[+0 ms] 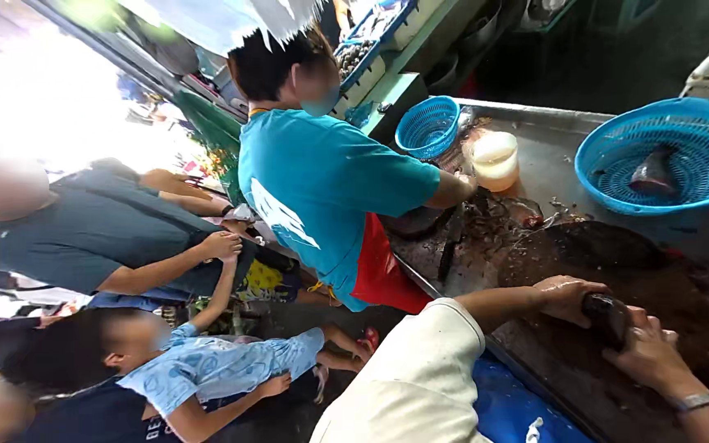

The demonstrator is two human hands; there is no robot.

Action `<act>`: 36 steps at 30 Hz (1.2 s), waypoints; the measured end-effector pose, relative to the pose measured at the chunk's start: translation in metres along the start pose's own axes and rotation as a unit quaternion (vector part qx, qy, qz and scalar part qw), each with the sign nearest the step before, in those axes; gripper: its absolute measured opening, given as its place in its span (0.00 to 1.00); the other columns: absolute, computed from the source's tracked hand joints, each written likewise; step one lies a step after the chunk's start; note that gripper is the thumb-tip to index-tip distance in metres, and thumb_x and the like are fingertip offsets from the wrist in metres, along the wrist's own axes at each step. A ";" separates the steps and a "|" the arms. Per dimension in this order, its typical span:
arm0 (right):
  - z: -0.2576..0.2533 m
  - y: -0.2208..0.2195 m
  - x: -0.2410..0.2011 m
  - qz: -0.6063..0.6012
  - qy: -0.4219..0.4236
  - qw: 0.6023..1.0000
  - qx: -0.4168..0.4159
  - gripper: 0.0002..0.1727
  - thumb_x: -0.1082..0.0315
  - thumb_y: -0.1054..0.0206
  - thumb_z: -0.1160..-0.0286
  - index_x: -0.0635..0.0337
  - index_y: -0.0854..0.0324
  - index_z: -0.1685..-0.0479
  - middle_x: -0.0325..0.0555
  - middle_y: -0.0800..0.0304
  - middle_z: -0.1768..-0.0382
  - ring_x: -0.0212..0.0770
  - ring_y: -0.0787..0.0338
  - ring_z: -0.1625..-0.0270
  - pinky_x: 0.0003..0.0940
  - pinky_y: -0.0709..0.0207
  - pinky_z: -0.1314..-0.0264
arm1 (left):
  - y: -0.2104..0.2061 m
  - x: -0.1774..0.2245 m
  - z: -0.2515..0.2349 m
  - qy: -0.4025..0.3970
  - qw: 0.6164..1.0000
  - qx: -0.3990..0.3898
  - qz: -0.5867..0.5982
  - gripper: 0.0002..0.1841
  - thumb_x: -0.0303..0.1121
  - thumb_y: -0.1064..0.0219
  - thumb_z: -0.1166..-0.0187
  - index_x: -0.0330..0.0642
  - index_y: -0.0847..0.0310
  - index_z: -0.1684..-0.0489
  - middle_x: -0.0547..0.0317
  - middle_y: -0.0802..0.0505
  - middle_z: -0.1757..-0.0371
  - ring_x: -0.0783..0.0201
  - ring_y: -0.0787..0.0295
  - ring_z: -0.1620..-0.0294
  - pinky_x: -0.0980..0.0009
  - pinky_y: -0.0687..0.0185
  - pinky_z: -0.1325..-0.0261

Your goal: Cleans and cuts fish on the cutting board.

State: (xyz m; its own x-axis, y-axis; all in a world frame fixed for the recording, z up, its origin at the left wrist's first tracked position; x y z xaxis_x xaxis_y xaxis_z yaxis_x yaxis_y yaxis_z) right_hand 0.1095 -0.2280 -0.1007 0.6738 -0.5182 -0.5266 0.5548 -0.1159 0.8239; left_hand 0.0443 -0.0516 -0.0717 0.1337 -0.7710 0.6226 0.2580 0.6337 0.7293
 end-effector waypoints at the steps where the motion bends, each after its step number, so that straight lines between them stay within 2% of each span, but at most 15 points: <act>1: -0.003 0.000 -0.001 -0.029 -0.007 1.000 0.004 0.56 0.53 0.14 0.61 0.57 0.32 0.17 0.65 0.26 0.23 0.74 0.27 0.24 0.81 0.43 0.25 | 0.001 -0.001 0.000 0.000 1.000 0.001 -0.002 0.42 0.44 0.13 0.46 0.53 0.23 0.22 0.56 0.08 0.35 0.55 0.11 0.33 0.46 0.16 0.32; 4: -0.002 0.000 0.003 -0.097 -0.022 0.995 -0.008 0.49 0.48 0.17 0.50 0.62 0.27 0.21 0.71 0.23 0.27 0.77 0.28 0.24 0.82 0.48 0.22 | 0.000 0.002 -0.001 -0.002 1.000 -0.014 -0.014 0.42 0.47 0.14 0.46 0.54 0.22 0.23 0.56 0.07 0.36 0.54 0.11 0.34 0.45 0.16 0.33; 8: 0.003 0.004 0.011 -0.129 0.011 0.990 -0.049 0.47 0.40 0.17 0.48 0.56 0.22 0.25 0.64 0.17 0.31 0.70 0.25 0.24 0.79 0.49 0.19 | -0.005 0.005 0.000 -0.020 0.998 -0.019 -0.053 0.39 0.50 0.16 0.45 0.55 0.20 0.26 0.58 0.06 0.37 0.55 0.11 0.34 0.46 0.15 0.34; 10: 0.006 0.003 0.018 -0.152 0.022 0.986 -0.061 0.48 0.34 0.25 0.42 0.58 0.23 0.22 0.66 0.18 0.29 0.70 0.25 0.23 0.78 0.49 0.18 | -0.001 0.006 -0.001 -0.017 0.998 -0.013 -0.054 0.39 0.50 0.16 0.44 0.55 0.20 0.26 0.58 0.06 0.38 0.55 0.10 0.35 0.45 0.15 0.35; 12: 0.015 0.002 0.017 -0.179 0.010 0.981 -0.073 0.48 0.29 0.41 0.28 0.59 0.24 0.20 0.67 0.18 0.27 0.67 0.24 0.21 0.74 0.43 0.17 | 0.000 0.008 0.002 -0.002 0.999 -0.012 -0.040 0.38 0.49 0.16 0.44 0.56 0.20 0.26 0.57 0.06 0.38 0.55 0.10 0.35 0.45 0.15 0.35; 13: 0.019 0.001 0.015 -0.206 -0.011 0.976 -0.067 0.44 0.31 0.45 0.22 0.62 0.21 0.24 0.67 0.16 0.30 0.64 0.21 0.22 0.70 0.36 0.19 | -0.001 0.007 0.003 0.009 0.999 -0.005 -0.030 0.39 0.48 0.15 0.45 0.56 0.20 0.26 0.58 0.06 0.38 0.55 0.10 0.36 0.44 0.15 0.35; 15: 0.028 0.002 0.004 -0.270 -0.053 0.961 -0.025 0.32 0.44 0.42 0.15 0.68 0.15 0.38 0.65 0.09 0.44 0.57 0.12 0.36 0.65 0.24 0.30 | -0.007 0.005 0.006 0.028 0.999 0.014 -0.015 0.41 0.47 0.12 0.48 0.57 0.20 0.26 0.57 0.06 0.39 0.54 0.09 0.38 0.43 0.13 0.37; 16: 0.029 0.004 -0.001 -0.289 -0.053 0.956 -0.011 0.28 0.50 0.40 0.14 0.70 0.15 0.40 0.64 0.08 0.47 0.54 0.10 0.39 0.62 0.21 0.32 | -0.005 0.004 0.007 0.027 0.999 0.024 -0.012 0.42 0.46 0.10 0.49 0.57 0.20 0.25 0.57 0.06 0.38 0.54 0.09 0.38 0.43 0.13 0.36; 18: 0.027 0.007 -0.006 -0.290 -0.037 0.956 -0.019 0.25 0.54 0.37 0.15 0.68 0.15 0.36 0.63 0.08 0.43 0.53 0.09 0.36 0.60 0.21 0.27 | -0.003 0.002 0.008 0.013 0.999 0.037 -0.021 0.42 0.46 0.10 0.51 0.57 0.19 0.27 0.57 0.06 0.39 0.54 0.08 0.39 0.42 0.13 0.37; 21: 0.028 0.004 -0.003 -0.221 0.002 0.975 -0.032 0.27 0.53 0.40 0.16 0.64 0.16 0.30 0.62 0.12 0.32 0.55 0.15 0.25 0.61 0.28 0.19 | -0.010 0.000 0.007 0.003 0.998 0.037 -0.045 0.40 0.49 0.12 0.50 0.59 0.18 0.29 0.57 0.05 0.41 0.53 0.09 0.39 0.40 0.14 0.38; 22: 0.028 0.002 -0.002 -0.197 0.011 0.980 -0.023 0.27 0.53 0.41 0.17 0.64 0.15 0.32 0.62 0.12 0.31 0.57 0.15 0.25 0.62 0.28 0.19 | -0.012 0.001 0.006 0.002 0.998 0.033 -0.053 0.40 0.49 0.13 0.50 0.59 0.19 0.28 0.57 0.05 0.41 0.53 0.09 0.39 0.40 0.14 0.38; 26: 0.028 -0.001 -0.003 -0.164 -0.001 0.986 -0.025 0.25 0.51 0.39 0.20 0.64 0.12 0.40 0.64 0.08 0.41 0.61 0.10 0.34 0.69 0.24 0.28 | -0.014 0.004 0.005 0.007 0.998 0.022 -0.067 0.39 0.49 0.14 0.47 0.61 0.20 0.27 0.59 0.06 0.39 0.53 0.10 0.37 0.39 0.15 0.37; 32: 0.038 -0.003 -0.009 -0.085 -0.029 0.996 -0.020 0.25 0.54 0.37 0.19 0.67 0.15 0.38 0.71 0.08 0.51 0.70 0.09 0.43 0.76 0.22 0.38 | -0.007 0.013 0.014 0.010 0.995 0.036 -0.094 0.40 0.50 0.14 0.46 0.62 0.20 0.25 0.61 0.07 0.35 0.55 0.10 0.35 0.41 0.15 0.36; 34: 0.045 -0.003 -0.015 -0.050 -0.016 0.999 -0.009 0.26 0.50 0.41 0.17 0.65 0.16 0.38 0.68 0.07 0.55 0.69 0.07 0.48 0.75 0.19 0.45 | 0.003 0.024 0.026 0.029 0.995 0.025 -0.096 0.41 0.49 0.14 0.46 0.63 0.21 0.23 0.61 0.08 0.32 0.54 0.12 0.32 0.42 0.16 0.33; 36: 0.053 0.007 -0.025 -0.016 -0.008 1.000 -0.020 0.28 0.47 0.47 0.15 0.65 0.15 0.45 0.66 0.08 0.57 0.68 0.07 0.49 0.73 0.18 0.50 | 0.011 0.037 0.034 0.049 0.995 0.001 -0.089 0.40 0.47 0.14 0.43 0.62 0.22 0.22 0.58 0.09 0.31 0.53 0.13 0.30 0.41 0.18 0.30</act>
State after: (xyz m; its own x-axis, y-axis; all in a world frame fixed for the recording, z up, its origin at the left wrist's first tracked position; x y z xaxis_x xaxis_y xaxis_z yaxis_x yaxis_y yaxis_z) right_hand 0.0701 -0.2608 -0.0707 0.6471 -0.5285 -0.5496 0.5956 -0.0997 0.7971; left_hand 0.0194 -0.0713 -0.0314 0.1783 -0.8736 0.4528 0.2841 0.4863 0.8263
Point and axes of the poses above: each hand's wrist, its own z-axis away from the middle knuckle, its own y-axis out of the back of the hand, x = y × z, the point moved 4 cm from there along -z, towards the middle knuckle
